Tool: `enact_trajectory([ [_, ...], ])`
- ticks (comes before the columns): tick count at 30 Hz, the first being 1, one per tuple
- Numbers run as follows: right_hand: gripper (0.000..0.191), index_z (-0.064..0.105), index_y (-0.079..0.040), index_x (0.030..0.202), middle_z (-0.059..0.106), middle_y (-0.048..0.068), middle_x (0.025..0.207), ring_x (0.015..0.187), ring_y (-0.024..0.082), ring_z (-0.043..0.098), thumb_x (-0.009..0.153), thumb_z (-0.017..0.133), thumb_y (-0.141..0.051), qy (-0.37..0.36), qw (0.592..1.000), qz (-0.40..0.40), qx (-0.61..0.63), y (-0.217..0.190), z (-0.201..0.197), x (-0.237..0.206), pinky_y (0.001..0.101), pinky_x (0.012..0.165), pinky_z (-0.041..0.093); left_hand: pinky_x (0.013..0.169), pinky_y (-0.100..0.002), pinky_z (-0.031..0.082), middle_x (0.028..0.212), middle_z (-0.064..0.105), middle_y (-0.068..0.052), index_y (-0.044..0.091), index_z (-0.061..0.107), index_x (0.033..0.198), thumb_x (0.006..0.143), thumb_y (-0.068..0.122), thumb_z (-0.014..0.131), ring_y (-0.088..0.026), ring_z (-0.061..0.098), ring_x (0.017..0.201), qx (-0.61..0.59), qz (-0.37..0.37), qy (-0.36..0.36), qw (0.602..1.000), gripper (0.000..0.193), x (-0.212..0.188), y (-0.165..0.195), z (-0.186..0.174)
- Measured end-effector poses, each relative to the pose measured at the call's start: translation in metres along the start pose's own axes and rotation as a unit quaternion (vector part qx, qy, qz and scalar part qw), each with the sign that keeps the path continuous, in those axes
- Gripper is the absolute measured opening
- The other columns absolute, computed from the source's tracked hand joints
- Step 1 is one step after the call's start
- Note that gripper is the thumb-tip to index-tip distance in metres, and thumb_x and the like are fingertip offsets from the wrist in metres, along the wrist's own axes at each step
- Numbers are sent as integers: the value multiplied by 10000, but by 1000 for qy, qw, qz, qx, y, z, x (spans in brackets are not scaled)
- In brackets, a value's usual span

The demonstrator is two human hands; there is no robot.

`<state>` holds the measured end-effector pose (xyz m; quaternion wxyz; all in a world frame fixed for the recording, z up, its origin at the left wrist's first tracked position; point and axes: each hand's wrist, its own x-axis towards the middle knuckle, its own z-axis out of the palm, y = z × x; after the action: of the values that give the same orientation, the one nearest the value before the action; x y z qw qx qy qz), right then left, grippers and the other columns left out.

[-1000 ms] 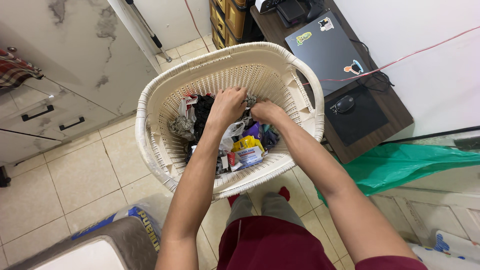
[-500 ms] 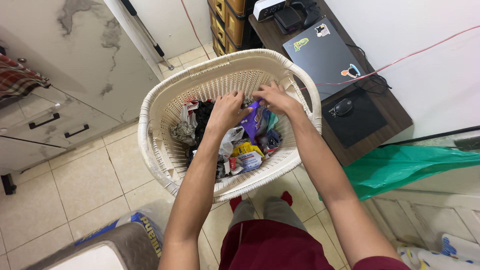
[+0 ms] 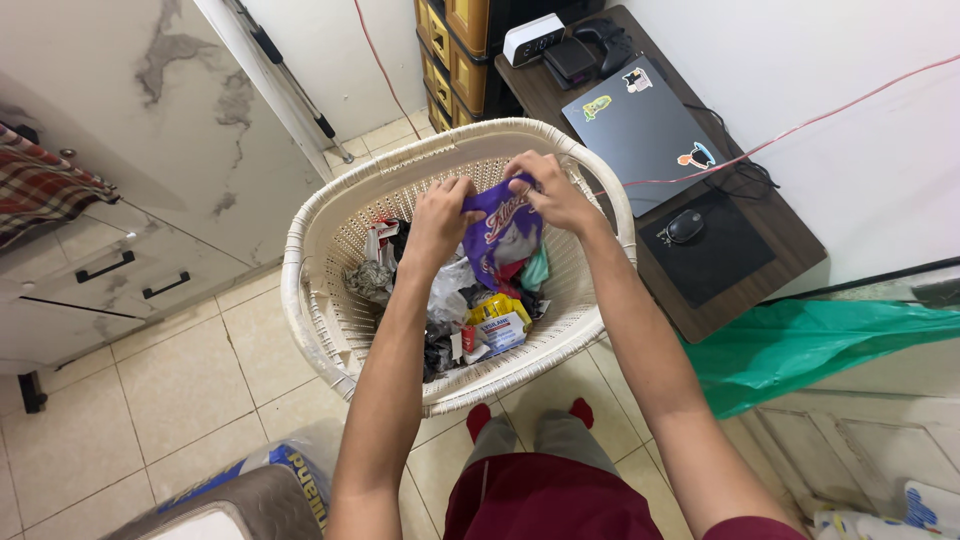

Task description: The person picks pieces of trash one at a time from a plastic laundry basket on the floor and places them into a green plastic bag hanging from a door handle, occasionally opening or adjusting the bag.

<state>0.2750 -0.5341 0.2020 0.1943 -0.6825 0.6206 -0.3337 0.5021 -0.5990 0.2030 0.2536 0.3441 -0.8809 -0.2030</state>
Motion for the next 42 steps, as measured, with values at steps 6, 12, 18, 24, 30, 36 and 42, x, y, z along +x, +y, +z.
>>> enact_trajectory([
  [6, 349, 551, -72, 1313, 682, 122, 1225, 1163, 252, 686, 972, 612, -28, 67, 989, 78, 109, 28, 5, 8, 375, 1002, 559, 912, -446, 433, 1036, 701, -36, 83, 635, 1049, 887, 255, 759, -253, 638, 1002, 30, 32, 68, 997, 267, 4, -8, -16],
  [12, 536, 506, -80, 1360, 685, 148, 1278, 1238, 273, 636, 919, 776, -224, -13, 986, 113, 125, 34, 1, 6, 403, 1023, 509, 904, -432, 430, 1038, 702, -47, 70, 633, 1055, 885, 229, 759, -266, 639, 1019, 32, 46, 134, 989, 265, 5, -9, -28],
  [18, 787, 426, -91, 1383, 697, 123, 1242, 1221, 246, 643, 750, 890, -154, -63, 980, 157, 106, 38, 6, 8, 394, 1021, 496, 898, -436, 452, 1020, 702, -52, 69, 637, 1068, 926, 183, 748, -250, 676, 955, 0, 21, 173, 985, 213, 6, -14, -29],
  [24, 459, 563, -46, 1182, 719, 71, 1060, 1037, 180, 667, 807, 826, -16, -11, 978, 126, 168, 49, 6, 10, 342, 931, 547, 874, -440, 460, 1043, 704, -82, 63, 640, 1114, 986, 216, 708, -250, 677, 915, -21, -35, 211, 977, 211, 6, -20, -35],
  [30, 170, 652, -51, 974, 729, 3, 921, 869, 89, 665, 876, 790, -31, -23, 959, 137, 246, 28, -7, 10, 280, 821, 543, 897, -483, 449, 1106, 631, -129, 65, 637, 1228, 959, 272, 713, -311, 643, 1041, 27, -70, 250, 965, 348, 3, -22, -44],
  [36, 180, 665, -55, 1012, 706, 0, 957, 863, 79, 662, 899, 804, -58, 23, 948, 149, 279, -12, -32, -6, 268, 799, 525, 954, -480, 473, 1135, 622, -124, 52, 635, 1233, 1037, 128, 694, -283, 662, 1051, 29, -12, 361, 932, 218, -6, -8, -55],
  [42, 192, 687, -45, 1100, 732, 3, 1029, 926, 76, 675, 929, 772, -65, 145, 919, 89, 355, -39, -83, -58, 253, 857, 560, 751, -368, 533, 908, 674, -126, -12, 675, 1008, 1028, 69, 722, -238, 695, 823, -121, 58, 339, 931, 96, -11, 62, -59],
])
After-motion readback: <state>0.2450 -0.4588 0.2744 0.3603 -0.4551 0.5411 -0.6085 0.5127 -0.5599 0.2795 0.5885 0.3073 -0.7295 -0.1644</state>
